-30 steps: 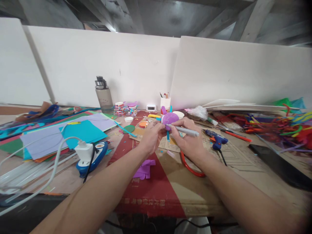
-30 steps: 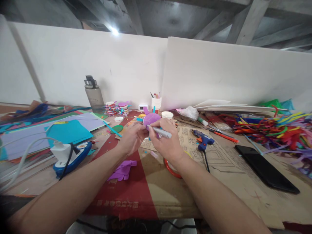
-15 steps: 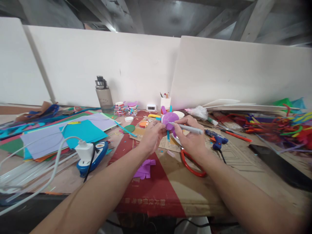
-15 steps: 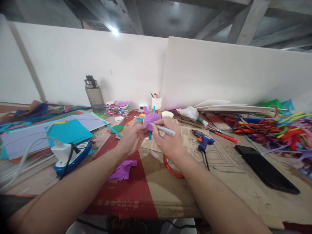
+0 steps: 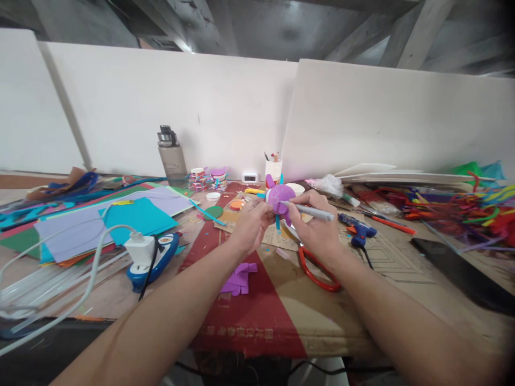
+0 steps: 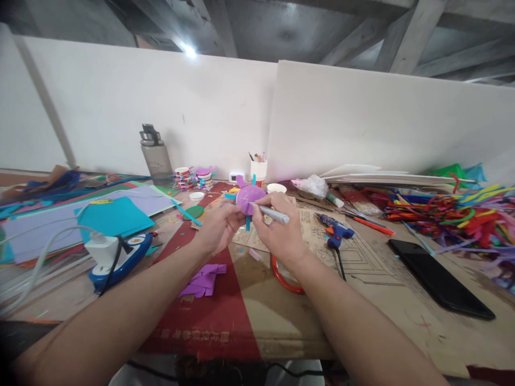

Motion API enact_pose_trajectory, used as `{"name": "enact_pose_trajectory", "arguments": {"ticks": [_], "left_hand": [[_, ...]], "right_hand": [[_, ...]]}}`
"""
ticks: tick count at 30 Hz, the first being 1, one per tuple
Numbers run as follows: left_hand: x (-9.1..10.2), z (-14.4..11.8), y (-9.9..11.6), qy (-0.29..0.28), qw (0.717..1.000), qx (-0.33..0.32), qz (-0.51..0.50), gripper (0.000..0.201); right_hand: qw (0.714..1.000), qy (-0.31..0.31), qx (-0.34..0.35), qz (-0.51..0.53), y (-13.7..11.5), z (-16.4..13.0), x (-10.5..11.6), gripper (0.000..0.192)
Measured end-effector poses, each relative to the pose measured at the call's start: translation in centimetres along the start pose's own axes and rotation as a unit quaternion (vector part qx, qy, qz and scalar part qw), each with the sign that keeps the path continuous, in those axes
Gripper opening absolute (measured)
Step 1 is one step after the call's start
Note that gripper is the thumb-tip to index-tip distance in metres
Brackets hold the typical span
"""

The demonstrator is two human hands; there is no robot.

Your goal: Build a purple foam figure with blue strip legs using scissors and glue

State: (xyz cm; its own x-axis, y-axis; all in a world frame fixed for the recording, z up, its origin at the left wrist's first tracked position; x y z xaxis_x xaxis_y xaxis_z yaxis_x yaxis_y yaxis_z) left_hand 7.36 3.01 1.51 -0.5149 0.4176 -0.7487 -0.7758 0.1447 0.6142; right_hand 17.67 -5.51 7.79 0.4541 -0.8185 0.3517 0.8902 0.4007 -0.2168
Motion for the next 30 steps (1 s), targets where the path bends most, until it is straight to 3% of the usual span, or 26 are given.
{"name": "enact_pose_trajectory", "arguments": {"ticks": [30], "left_hand": [[-0.61,-0.24,0.62,-0.002,1.000,-0.015,-0.003,0.006]], "right_hand": [[0.999,-0.004,0.025,-0.023,-0.67,0.04,0.14,0.010]]}}
Point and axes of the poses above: each hand's wrist, its own z-axis towards the middle knuckle, its own x-axis out of the back of the hand, y = z × x, the point moved 9 cm from there along z, towards the middle knuckle, and after that the axes turned 15 degrees about -z, right-handed, at the moved point
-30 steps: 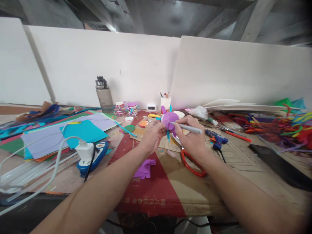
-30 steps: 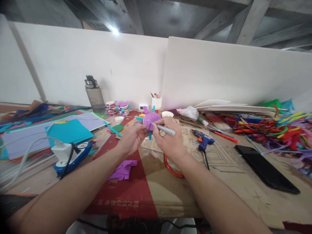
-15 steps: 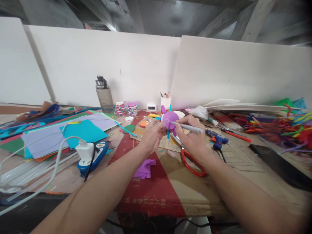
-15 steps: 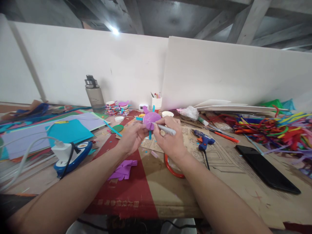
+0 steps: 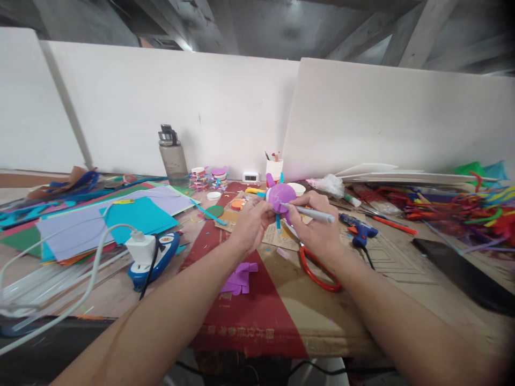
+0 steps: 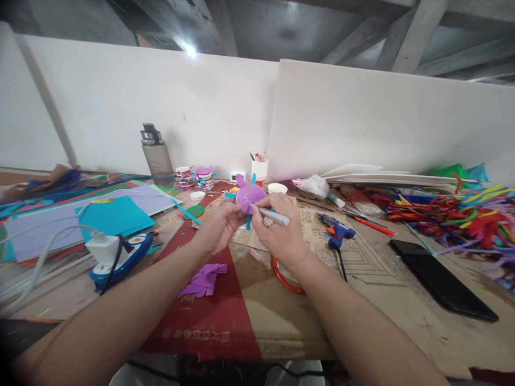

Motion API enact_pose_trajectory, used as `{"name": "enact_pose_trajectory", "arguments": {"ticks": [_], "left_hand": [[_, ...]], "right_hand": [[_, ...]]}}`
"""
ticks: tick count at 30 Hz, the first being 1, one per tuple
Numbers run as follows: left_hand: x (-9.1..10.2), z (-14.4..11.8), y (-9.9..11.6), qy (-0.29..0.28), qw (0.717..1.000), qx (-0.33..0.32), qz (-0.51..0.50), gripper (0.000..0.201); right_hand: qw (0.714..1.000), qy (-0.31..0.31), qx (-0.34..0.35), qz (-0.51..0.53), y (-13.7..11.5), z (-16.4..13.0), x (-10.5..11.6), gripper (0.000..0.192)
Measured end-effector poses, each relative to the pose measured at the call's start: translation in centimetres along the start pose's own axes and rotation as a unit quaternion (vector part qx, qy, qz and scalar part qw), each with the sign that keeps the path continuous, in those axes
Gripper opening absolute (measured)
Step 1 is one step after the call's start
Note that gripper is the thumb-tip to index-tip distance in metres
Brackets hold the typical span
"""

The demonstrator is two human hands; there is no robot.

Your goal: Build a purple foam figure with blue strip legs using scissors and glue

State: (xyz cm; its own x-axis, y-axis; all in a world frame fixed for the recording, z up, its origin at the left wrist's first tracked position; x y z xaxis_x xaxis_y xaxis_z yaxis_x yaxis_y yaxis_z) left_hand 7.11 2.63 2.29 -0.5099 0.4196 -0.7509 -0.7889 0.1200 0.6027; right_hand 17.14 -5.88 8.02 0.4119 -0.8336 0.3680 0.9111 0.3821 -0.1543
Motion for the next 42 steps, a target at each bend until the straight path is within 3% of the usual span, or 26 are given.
{"name": "enact_pose_trajectory", "arguments": {"ticks": [4,11,23,42], "left_hand": [[0.3,0.1,0.0,0.008,1.000,0.001,-0.005,0.010],[0.4,0.1,-0.2,0.006,1.000,0.009,0.001,0.010],[0.3,0.0,-0.1,0.005,1.000,0.009,0.010,0.011],[0.6,0.1,0.0,0.018,1.000,0.006,0.004,0.016]], "right_hand": [[1.000,-0.011,0.008,0.015,-0.4,0.0,0.0,0.012],[0.997,-0.004,-0.054,0.050,1.0,0.2,0.4,0.008],[1.000,0.005,-0.008,0.006,0.2,0.2,0.4,0.010],[1.000,-0.007,-0.002,-0.008,0.3,0.4,0.2,0.012]]}}
Point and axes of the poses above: each hand's wrist, its own z-axis towards the middle knuckle, its own x-axis out of the back of the hand, y = z × x, the point moved 9 cm from there along z, towards the middle knuckle, and after that the axes turned 15 degrees about -z, right-handed, at the moved point
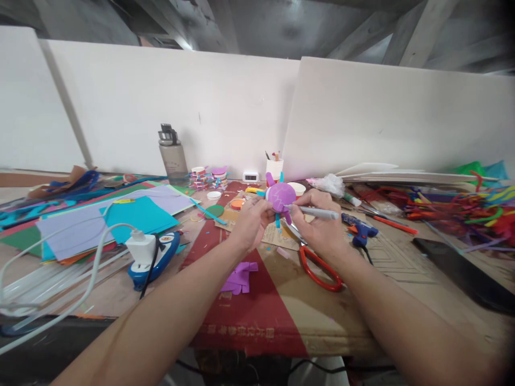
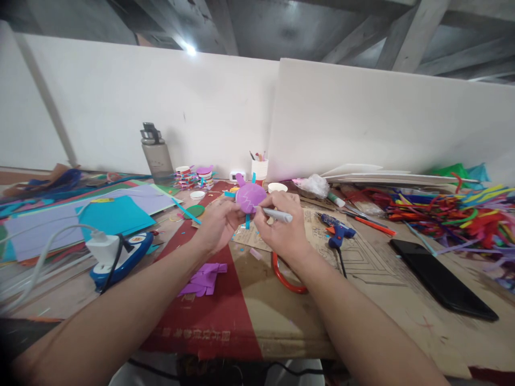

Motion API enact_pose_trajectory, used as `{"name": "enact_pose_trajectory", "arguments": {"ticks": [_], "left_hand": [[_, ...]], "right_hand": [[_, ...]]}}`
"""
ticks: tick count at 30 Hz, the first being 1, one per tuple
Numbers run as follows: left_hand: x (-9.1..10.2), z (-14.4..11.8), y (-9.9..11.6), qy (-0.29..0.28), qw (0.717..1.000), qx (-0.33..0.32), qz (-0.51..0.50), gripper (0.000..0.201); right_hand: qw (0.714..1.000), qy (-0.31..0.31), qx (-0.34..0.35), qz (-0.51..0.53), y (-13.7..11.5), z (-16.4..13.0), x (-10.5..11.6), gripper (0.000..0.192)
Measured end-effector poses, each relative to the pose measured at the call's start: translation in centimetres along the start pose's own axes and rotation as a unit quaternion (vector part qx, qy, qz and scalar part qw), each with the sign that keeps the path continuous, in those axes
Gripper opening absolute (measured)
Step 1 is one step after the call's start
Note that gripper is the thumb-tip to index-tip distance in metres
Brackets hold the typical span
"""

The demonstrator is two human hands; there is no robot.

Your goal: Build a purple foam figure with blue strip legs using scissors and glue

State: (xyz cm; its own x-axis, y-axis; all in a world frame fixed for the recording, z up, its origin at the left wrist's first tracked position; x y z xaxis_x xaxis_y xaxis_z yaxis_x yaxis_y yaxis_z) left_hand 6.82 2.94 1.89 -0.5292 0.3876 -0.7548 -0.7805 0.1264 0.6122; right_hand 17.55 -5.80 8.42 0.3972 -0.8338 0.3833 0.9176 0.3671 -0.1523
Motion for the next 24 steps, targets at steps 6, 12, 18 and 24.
{"name": "enact_pose_trajectory", "arguments": {"ticks": [6,12,18,24], "left_hand": [[-0.1,-0.1,0.0,-0.001,1.000,0.001,-0.014,0.021],[-0.3,-0.1,0.0,-0.008,1.000,-0.001,-0.006,0.019],[-0.3,0.0,-0.1,-0.012,1.000,0.005,0.003,0.016],[-0.4,-0.1,0.0,-0.013,1.000,-0.003,-0.006,0.018]], "right_hand": [[1.000,-0.003,-0.002,0.015,0.0,0.1,0.4,0.014],[0.999,0.012,-0.034,0.031,0.9,0.0,0.4,0.010],[1.000,0.006,-0.019,0.010,0.6,0.0,0.3,0.010],[1.000,0.013,-0.009,-0.004,0.5,0.1,0.3,0.010]]}}
Point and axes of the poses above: each hand's wrist, its own z-axis towards the middle knuckle, its own x-axis out of the back of the hand, y = z × x, the point moved 9 cm from there along z, towards the middle knuckle, and after that the axes turned 15 degrees about -z, right-handed, at the moved point
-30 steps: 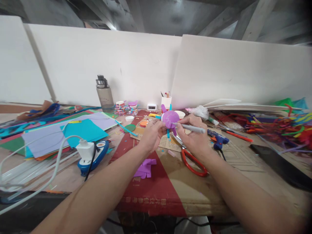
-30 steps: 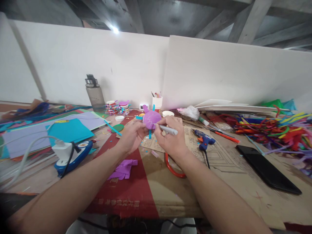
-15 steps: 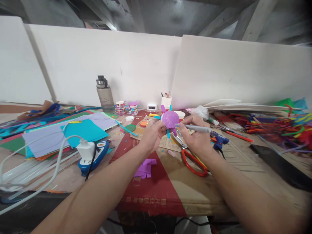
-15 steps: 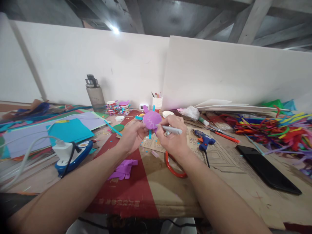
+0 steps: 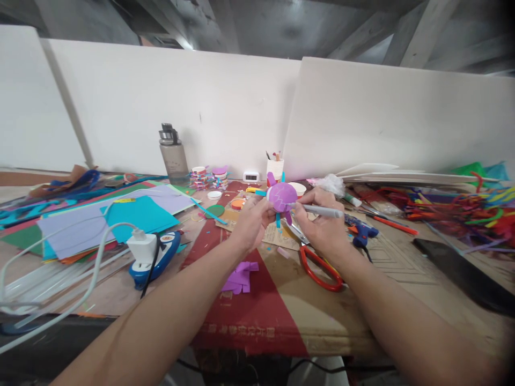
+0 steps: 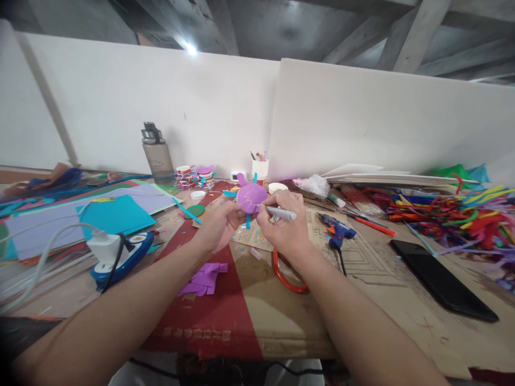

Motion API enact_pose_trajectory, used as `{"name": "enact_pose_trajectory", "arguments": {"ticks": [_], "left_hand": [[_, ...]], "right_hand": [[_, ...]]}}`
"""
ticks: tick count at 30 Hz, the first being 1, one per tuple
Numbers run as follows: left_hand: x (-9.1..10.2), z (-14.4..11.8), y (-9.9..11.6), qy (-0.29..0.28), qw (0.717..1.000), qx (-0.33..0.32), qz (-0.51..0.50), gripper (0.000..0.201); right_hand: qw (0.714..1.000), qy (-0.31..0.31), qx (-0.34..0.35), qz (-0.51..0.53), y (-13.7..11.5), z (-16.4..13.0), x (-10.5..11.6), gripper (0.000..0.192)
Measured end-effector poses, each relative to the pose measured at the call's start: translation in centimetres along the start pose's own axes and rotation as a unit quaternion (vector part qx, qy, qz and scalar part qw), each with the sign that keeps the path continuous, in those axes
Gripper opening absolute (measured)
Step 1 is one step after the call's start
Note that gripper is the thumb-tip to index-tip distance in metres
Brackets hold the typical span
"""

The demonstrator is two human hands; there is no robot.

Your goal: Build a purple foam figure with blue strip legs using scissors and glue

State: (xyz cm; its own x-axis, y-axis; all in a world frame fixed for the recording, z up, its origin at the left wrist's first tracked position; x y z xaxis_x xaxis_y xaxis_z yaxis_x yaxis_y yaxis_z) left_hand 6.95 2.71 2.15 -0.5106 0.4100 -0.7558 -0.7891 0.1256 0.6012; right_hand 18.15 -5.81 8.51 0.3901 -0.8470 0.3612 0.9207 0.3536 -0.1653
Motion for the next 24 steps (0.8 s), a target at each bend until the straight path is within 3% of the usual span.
{"name": "enact_pose_trajectory", "arguments": {"ticks": [24], "left_hand": [[-0.1,-0.2,0.3,0.008,1.000,-0.009,0.008,0.026]], "right_hand": [[0.999,0.020,-0.024,0.016,1.2,0.1,0.2,0.010]]}}
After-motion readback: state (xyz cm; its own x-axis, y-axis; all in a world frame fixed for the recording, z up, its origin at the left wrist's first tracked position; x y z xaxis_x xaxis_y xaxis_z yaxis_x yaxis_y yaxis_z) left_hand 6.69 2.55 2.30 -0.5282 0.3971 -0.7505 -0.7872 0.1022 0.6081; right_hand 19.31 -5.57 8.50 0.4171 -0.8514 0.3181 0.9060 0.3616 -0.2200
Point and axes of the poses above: each hand's wrist, its own z-axis towards the middle knuckle, its own x-axis out of the back of the hand, y = z × x, the point moved 9 cm from there along z, towards the middle knuckle, and after that the axes turned 15 degrees about -z, right-handed, at the moved point
